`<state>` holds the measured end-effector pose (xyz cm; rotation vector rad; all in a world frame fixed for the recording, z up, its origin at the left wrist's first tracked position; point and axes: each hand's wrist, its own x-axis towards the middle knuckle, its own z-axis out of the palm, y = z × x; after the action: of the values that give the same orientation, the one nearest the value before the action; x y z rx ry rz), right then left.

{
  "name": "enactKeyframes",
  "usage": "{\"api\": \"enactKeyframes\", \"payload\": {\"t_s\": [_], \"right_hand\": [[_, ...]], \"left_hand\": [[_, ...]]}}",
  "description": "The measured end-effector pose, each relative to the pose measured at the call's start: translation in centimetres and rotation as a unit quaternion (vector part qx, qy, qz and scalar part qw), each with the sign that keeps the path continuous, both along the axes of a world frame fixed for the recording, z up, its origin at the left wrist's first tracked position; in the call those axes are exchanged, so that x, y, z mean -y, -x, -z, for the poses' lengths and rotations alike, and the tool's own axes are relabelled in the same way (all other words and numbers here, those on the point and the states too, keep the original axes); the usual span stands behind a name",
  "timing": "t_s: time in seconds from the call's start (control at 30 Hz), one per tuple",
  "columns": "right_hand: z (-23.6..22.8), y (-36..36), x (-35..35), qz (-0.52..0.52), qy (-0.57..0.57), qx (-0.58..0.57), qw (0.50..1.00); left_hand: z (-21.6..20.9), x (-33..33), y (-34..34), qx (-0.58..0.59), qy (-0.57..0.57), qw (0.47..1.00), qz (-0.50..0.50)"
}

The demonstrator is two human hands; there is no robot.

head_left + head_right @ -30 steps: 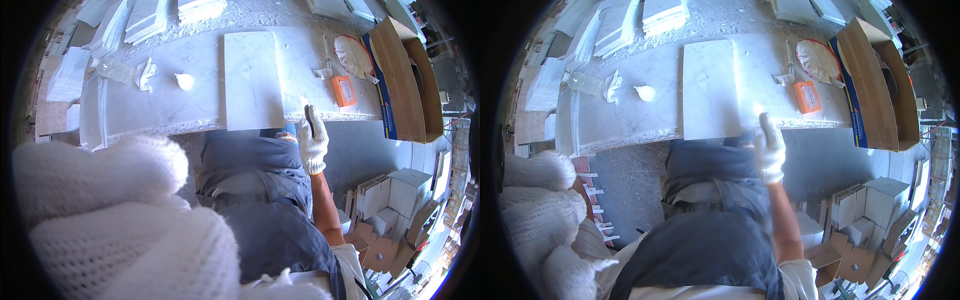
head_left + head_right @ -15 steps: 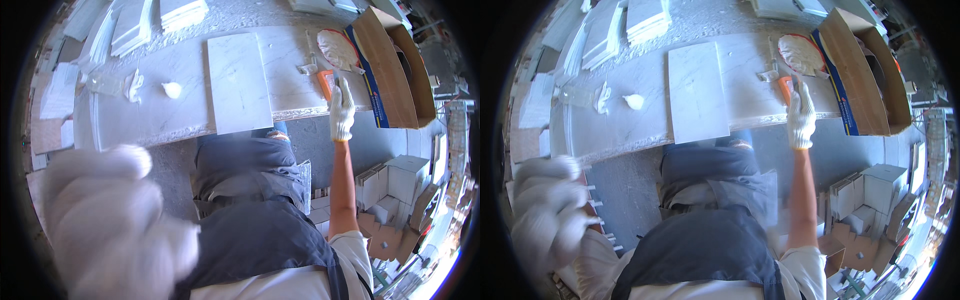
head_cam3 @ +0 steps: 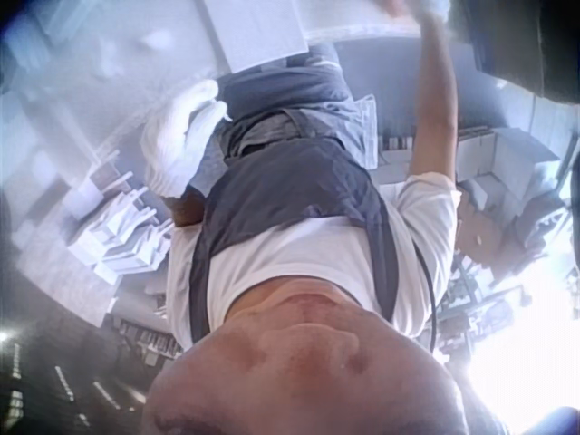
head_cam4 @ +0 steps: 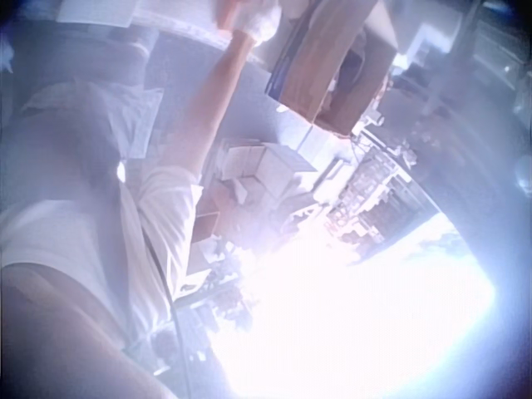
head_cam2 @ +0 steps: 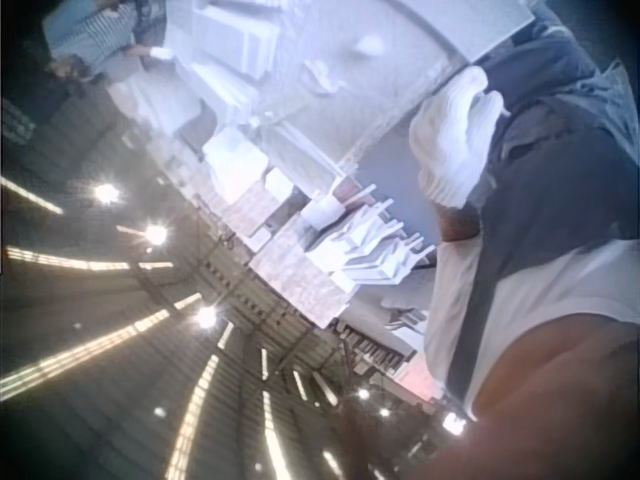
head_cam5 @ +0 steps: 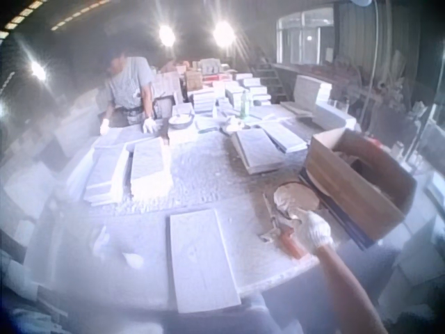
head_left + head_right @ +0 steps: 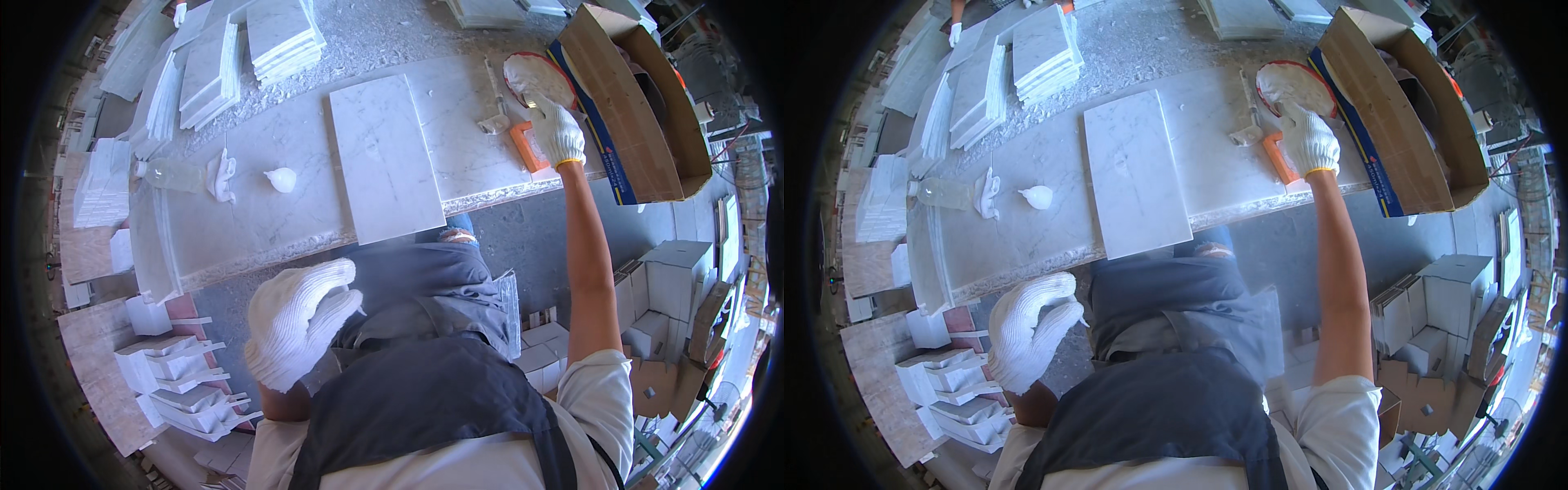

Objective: The person puts on gloves and uses a utility knife to scrape the surface of a white rectangular tile on a workbench. They repeatedly scrape and wipe the tile, then flip it over to continue scraping the other side.

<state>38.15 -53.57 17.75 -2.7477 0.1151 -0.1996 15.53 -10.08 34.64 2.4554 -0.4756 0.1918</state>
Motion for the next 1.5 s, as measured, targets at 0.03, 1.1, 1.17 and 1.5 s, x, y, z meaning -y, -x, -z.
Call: {"api": "enactKeyframes", "payload": {"t_s": [0.03,1.1,1.17,1.5], "right_hand": [[0.1,-0.2,0.0,-0.011,-0.022,0.013,1.000],[-1.7,10.3,-16.0,-0.104,-0.469,-0.188,0.857],[-0.9,11.3,-18.4,-0.146,-0.491,-0.159,0.844],[0.1,13.0,-23.1,-0.259,-0.192,0.014,0.947]], "left_hand": [[0.2,0.0,0.0,0.000,0.000,1.000,0.002],[3.2,-0.9,-1.8,-0.089,0.160,0.979,-0.095],[3.5,-1.6,-1.7,-0.103,0.216,0.964,-0.114],[5.0,-3.4,-1.1,-0.125,0.258,0.949,-0.132]]}}
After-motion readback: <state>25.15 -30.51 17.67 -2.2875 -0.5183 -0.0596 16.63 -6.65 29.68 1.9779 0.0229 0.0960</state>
